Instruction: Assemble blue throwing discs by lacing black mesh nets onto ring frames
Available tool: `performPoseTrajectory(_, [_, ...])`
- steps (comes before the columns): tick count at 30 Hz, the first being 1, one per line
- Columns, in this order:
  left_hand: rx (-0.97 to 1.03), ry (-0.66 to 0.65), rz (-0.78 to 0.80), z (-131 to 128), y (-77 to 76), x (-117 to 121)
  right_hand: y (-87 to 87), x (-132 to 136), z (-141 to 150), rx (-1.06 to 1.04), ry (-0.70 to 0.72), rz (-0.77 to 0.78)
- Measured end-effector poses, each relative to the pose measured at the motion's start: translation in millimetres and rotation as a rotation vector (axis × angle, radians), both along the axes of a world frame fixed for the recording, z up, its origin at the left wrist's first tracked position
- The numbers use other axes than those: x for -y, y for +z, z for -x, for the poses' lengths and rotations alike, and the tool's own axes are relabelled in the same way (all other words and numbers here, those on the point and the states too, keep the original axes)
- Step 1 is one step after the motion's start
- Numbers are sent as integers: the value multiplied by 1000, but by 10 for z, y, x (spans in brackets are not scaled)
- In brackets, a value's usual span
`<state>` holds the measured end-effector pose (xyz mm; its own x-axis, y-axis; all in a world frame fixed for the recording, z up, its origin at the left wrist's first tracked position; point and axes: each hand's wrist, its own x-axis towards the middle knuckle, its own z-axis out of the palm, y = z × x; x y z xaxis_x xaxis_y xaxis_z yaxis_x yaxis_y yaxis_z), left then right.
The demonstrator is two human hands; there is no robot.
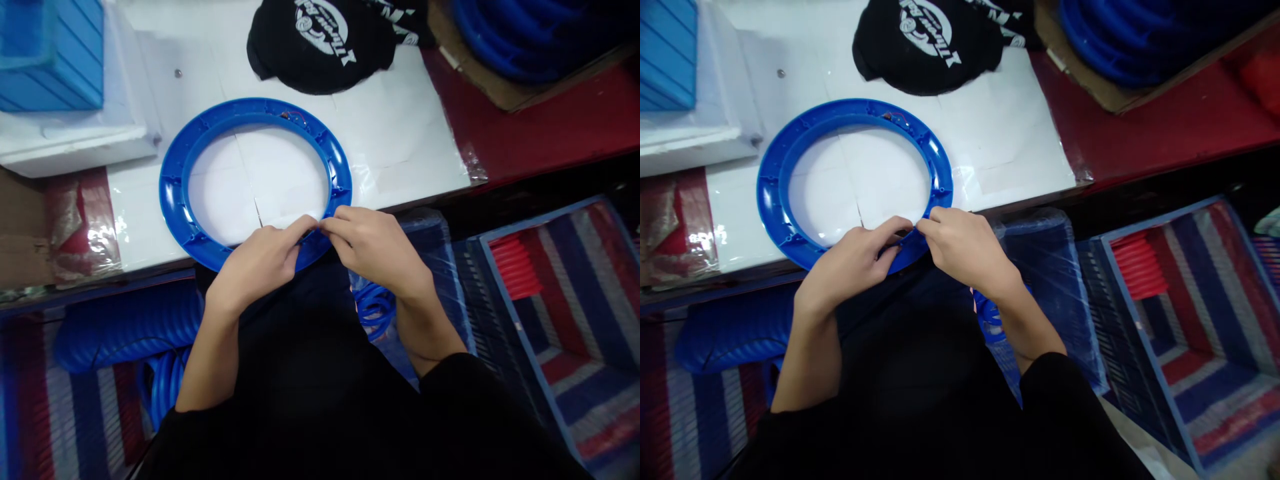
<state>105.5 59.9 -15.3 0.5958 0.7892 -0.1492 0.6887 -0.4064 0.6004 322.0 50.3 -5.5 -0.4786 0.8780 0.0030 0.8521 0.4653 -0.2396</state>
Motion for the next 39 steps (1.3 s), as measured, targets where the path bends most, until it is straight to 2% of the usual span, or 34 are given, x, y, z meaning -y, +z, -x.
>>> performPoseTrajectory(5, [-75, -82, -122, 29, -33, 33, -18, -5, 4, -9, -44, 32])
performPoseTrajectory(11, [-166, -171, -218, 30, -28, 50, -71, -74, -54, -304, -120, 148])
performPoseTrajectory(16, [-217, -187, -235, 9, -4, 37, -76, -120, -70, -353, -153, 158])
performPoseTrajectory(19, [-221, -190, -232, 6, -6, 29, -119, -117, -72, -320, -129, 96])
performPoseTrajectory(26, [-240, -203, -305, -10, -58, 49, -284, -44, -77, -112, -20, -222])
performPoseTrajectory(30, [-274, -112, -274, -78, -55, 98, -277, -42, -75, -44, 25, -267])
performPoseTrajectory(36, [-101, 259, -190, -240, -21, 143, -248, -62, -59, 11, 54, -322])
performPoseTrajectory(39, [-21, 278, -165, -281, -13, 129, -244, -55, -47, 8, 43, -309])
